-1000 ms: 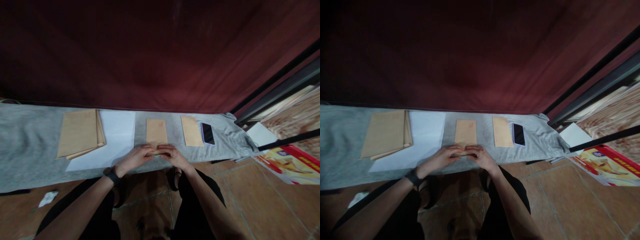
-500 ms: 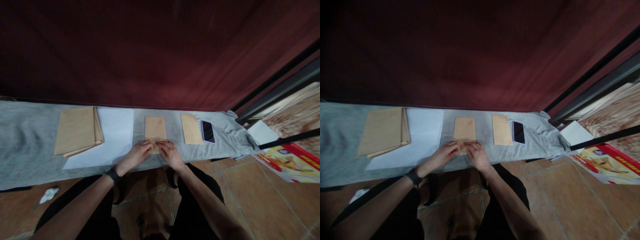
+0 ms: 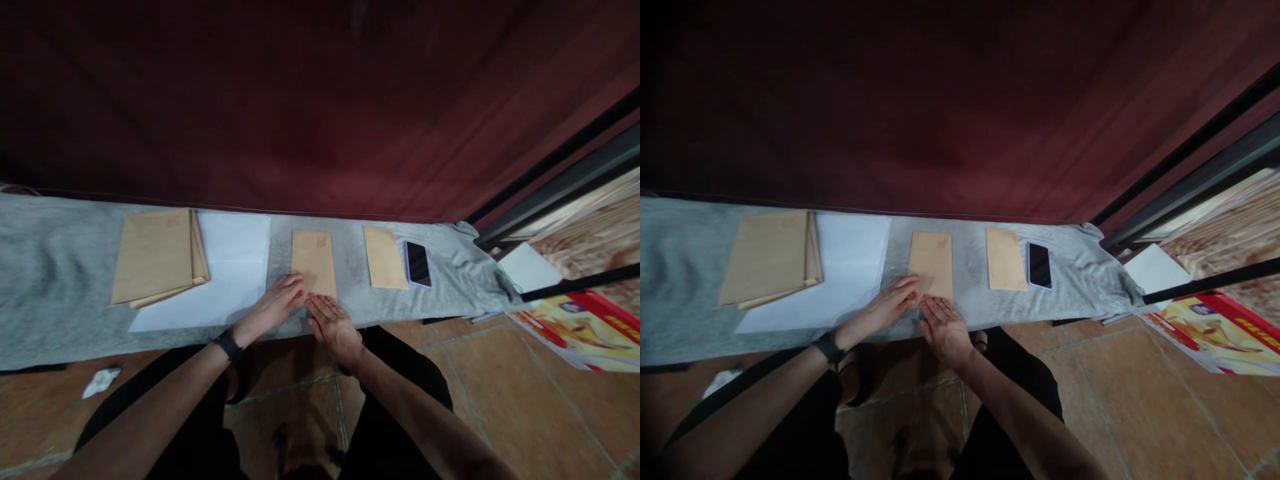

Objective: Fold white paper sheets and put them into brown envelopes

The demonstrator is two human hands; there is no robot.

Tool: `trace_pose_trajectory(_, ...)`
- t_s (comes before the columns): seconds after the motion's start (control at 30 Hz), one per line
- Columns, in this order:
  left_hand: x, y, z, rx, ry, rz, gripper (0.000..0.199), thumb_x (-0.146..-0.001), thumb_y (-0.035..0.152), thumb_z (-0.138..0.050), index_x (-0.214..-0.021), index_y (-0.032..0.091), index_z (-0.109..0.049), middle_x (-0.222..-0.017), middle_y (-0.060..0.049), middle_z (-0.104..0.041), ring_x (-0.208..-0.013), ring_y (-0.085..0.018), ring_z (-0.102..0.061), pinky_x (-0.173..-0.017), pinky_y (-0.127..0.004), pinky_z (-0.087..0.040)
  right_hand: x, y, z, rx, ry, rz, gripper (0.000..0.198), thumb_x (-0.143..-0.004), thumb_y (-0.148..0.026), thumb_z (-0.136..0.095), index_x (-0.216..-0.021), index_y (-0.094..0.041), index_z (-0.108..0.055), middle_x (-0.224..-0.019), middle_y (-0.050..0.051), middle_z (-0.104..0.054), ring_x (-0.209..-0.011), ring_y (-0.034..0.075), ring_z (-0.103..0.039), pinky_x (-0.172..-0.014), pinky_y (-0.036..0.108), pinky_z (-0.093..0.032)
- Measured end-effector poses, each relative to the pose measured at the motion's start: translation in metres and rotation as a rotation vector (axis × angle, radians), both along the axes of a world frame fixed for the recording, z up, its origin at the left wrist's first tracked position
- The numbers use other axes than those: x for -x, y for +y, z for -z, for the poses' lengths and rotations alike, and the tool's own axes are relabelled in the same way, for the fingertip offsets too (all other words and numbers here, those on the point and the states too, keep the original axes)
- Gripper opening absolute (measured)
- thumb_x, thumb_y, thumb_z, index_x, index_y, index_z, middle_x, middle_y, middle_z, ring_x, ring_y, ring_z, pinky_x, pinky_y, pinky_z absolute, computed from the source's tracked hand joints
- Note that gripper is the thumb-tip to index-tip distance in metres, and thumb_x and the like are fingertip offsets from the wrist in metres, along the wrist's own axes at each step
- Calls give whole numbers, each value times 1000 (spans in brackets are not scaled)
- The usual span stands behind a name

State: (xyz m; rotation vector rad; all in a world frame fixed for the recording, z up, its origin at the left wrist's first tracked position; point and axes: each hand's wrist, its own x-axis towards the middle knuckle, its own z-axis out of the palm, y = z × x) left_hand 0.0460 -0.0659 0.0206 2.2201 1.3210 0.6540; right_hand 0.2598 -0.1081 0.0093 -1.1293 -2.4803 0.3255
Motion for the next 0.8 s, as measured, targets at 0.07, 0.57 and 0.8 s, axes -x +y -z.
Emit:
trace_pose_trajectory(0.07, 0, 1, 3, -8, 6, 8, 9, -93, 19, -52, -91, 21, -60, -126, -9, -62, -121, -25, -56, -107, -44, -46, -5, 2, -2, -3, 2, 16, 43, -102, -28, -49, -143, -16, -57, -149, 11, -55, -139, 23, -52, -122, 43, -38)
trace_pose_trajectory(0.57, -2, 0, 3, -39, 82, 37, 24, -95, 19, -47, -110, 20, -66, -138, -10, -60, -130, -24, -52, -112, -44, -43, -36, 5, -4, -58, 48, 25, 43, -101, -20, -46, -143, -20, -57, -145, 9, -60, -135, 22, -56, -119, 46, -42)
trace_pose_trajectory(0.8, -21, 27, -10, -86, 144, 32, 51, -103, 35, -37, -151, 17, -42, -162, -11, -39, -151, -22, -31, -126, -43, -23, -33, 9, -5, -35, 74, 52, 38, -100, -22, -49, -136, -21, -63, -140, 9, -64, -130, 24, -59, -117, 48, -44)
